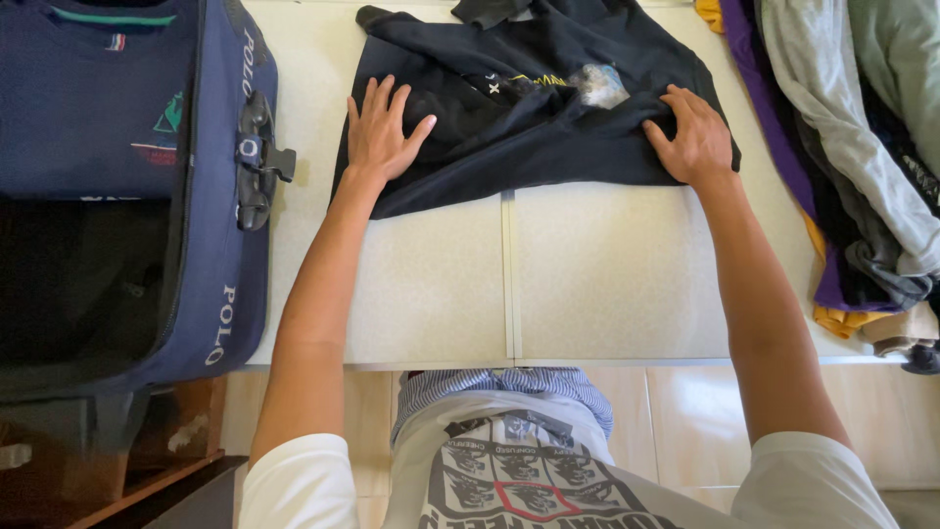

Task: The person folds a blue sweatshirt and a black t-shirt on a table and places them into an open suitcase.

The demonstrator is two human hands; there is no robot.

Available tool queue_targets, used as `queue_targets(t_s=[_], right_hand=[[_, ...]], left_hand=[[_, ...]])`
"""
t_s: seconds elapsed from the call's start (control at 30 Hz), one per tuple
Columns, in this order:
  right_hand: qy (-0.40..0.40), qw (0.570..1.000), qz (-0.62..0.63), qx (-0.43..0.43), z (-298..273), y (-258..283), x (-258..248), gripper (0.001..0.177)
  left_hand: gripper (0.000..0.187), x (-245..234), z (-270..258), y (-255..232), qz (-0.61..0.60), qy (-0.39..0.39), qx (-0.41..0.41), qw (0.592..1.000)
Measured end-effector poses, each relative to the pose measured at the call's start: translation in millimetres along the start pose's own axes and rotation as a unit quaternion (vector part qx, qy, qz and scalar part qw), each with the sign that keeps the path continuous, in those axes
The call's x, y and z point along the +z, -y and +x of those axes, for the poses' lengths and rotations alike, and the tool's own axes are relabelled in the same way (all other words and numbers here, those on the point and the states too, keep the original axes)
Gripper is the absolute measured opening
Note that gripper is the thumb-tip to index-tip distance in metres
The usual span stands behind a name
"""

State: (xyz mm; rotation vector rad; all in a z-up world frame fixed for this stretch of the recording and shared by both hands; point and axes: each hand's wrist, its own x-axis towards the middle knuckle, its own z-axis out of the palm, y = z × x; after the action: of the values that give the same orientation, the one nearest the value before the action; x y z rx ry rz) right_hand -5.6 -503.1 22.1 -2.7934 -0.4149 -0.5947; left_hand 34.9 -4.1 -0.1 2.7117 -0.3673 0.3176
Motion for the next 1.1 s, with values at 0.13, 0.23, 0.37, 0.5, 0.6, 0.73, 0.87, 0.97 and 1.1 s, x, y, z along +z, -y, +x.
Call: queue_targets(t_s=[0.13,0.23,0.37,0.5,0.6,0.73,0.87,0.97,1.1], right_hand=[[-0.019,1.000,0.007,0.010,13.4,-5.3,9.0,0.043],[-0.037,0.999,-0.002,-0.002,17.9,-5.4,11.7,0.039],[-0.064,0.998,-0.007,-0.024,17.7,-1.9,11.2,0.034],[-0.069,0.997,-0.004,-0.031,13.9,4.6,10.5,0.023],[-0.074,0.997,-0.007,-0.023,8.0,7.9,9.5,0.022],[-0.099,0.989,0.106,0.016,-8.9,6.8,-6.1,0.019],[-0.074,0.981,0.176,0.028,-33.9,5.3,-32.8,0.017],[-0.054,0.980,0.187,0.027,-57.3,3.9,-51.6,0.015],[-0.001,0.961,0.261,0.088,-88.5,-1.6,-75.9,0.016]], left_hand=[[0.073,3.8,17.1,4.3,0.004,-0.011,-0.007,1.000],[0.071,5.4,22.4,4.8,0.000,-0.024,-0.003,1.000],[0.062,5.2,22.6,1.4,0.029,-0.089,0.035,0.995],[0.040,3.6,19.4,0.2,0.064,-0.119,0.088,0.987],[0.031,2.0,19.6,-4.1,0.094,-0.131,0.115,0.980],[0.026,-7.9,6.8,-10.9,0.054,-0.171,0.133,0.975],[0.024,-27.8,-6.8,-24.2,-0.040,-0.205,0.138,0.968],[0.025,-45.2,-20.8,-38.6,-0.149,-0.183,0.152,0.960],[0.031,-57.9,-35.5,-51.0,-0.350,-0.034,0.122,0.928]])
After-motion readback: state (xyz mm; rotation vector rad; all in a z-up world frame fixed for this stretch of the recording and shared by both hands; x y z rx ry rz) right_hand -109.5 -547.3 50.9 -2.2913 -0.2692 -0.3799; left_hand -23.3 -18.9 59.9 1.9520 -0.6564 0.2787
